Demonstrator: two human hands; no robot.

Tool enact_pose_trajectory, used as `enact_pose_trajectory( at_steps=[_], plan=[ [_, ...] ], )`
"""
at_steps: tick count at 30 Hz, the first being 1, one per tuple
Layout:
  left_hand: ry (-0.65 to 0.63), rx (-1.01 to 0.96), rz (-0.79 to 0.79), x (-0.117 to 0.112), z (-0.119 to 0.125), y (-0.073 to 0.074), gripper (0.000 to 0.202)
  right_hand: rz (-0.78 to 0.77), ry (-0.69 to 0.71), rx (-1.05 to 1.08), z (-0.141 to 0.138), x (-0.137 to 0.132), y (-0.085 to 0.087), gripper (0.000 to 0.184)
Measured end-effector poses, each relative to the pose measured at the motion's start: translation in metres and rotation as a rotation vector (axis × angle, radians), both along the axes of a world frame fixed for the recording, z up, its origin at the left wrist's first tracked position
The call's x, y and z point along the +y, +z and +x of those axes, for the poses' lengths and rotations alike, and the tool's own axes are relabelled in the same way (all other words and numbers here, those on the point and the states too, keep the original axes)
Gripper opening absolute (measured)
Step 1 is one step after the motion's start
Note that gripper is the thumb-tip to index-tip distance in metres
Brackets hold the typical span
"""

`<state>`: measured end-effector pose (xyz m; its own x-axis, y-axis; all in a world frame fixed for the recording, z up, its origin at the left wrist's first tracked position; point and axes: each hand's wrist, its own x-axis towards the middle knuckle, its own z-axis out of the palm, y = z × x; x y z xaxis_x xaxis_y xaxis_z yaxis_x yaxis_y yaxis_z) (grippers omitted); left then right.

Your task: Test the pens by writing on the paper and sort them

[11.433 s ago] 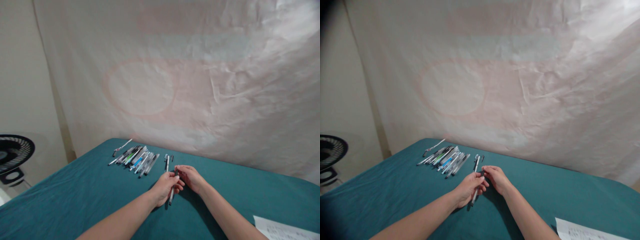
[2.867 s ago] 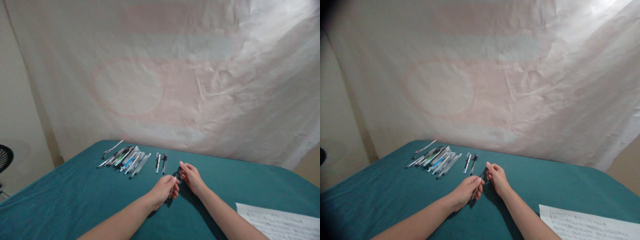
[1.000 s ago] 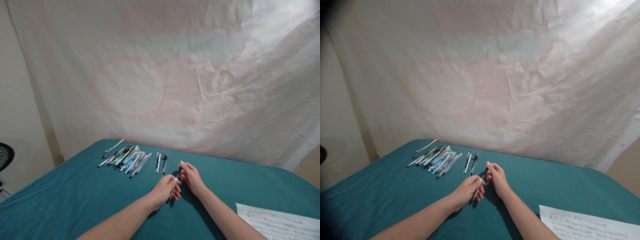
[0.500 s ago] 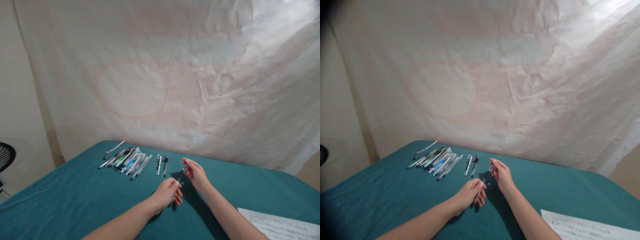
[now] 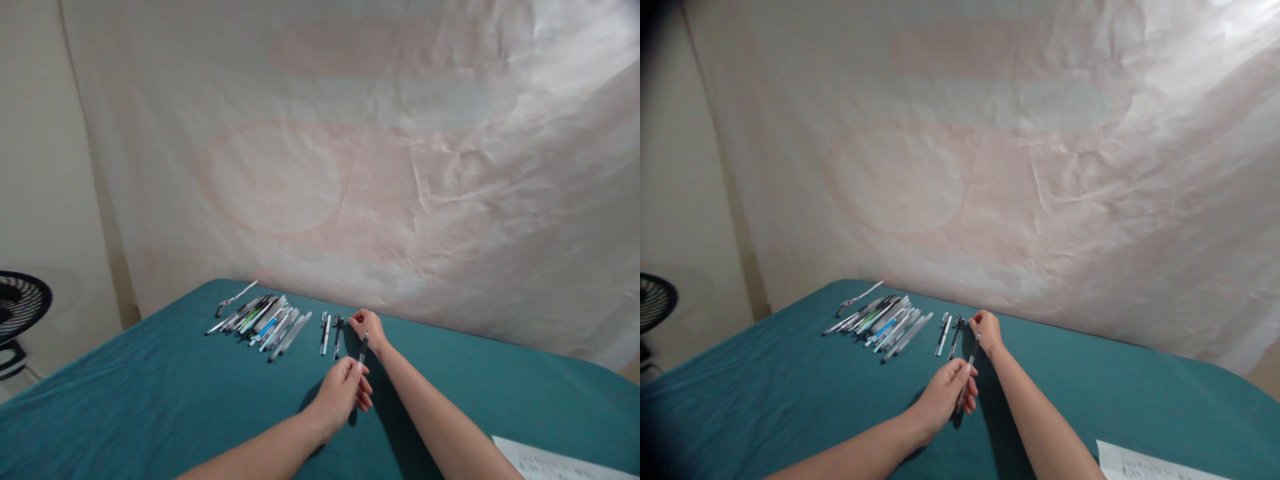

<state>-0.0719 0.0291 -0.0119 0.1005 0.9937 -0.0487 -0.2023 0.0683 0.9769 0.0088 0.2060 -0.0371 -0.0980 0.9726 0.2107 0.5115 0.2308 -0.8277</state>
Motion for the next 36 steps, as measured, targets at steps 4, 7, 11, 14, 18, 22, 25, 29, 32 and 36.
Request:
enact_pose_trajectory(
  at_steps=[4,7,11,14,18,22,25,29,32,36],
  plan=[
    [-0.001,0.0,-0.012,0.001,-0.001,0.0,0.021,0.036,-0.023,-0.078,-0.007,0.007,-0.001,0.009],
    [-0.002,-0.009,-0.021,0.001,-0.001,0.0,0.02,0.028,0.002,-0.077,-0.008,0.006,0.0,0.013],
    [0.002,-0.017,-0.016,0.0,-0.001,0.0,0.021,-0.037,0.056,0.001,-0.002,-0.001,0.004,0.019],
    [0.007,-0.025,-0.025,0.0,-0.001,-0.001,0.023,-0.127,0.086,0.098,0.007,-0.013,0.009,0.021],
    [0.017,-0.046,-0.026,0.002,-0.003,-0.003,0.025,-0.254,0.158,0.229,0.022,-0.041,0.021,0.029],
    [0.01,-0.076,-0.027,0.003,-0.003,-0.004,0.03,-0.436,0.315,0.549,0.035,-0.075,0.037,0.04],
    [-0.004,-0.068,-0.022,0.004,-0.002,-0.006,0.032,-0.456,0.366,0.694,0.038,-0.092,0.046,0.036],
    [-0.02,-0.043,-0.01,0.004,-0.002,-0.007,0.033,-0.354,0.328,0.661,0.04,-0.094,0.05,0.029],
    [-0.05,-0.035,-0.012,0.004,-0.001,-0.009,0.031,-0.324,0.29,0.704,0.042,-0.083,0.058,0.027],
    [-0.085,-0.012,0.0,0.003,-0.001,-0.01,0.031,-0.206,0.189,0.799,0.047,-0.052,0.078,0.029]
  ],
)
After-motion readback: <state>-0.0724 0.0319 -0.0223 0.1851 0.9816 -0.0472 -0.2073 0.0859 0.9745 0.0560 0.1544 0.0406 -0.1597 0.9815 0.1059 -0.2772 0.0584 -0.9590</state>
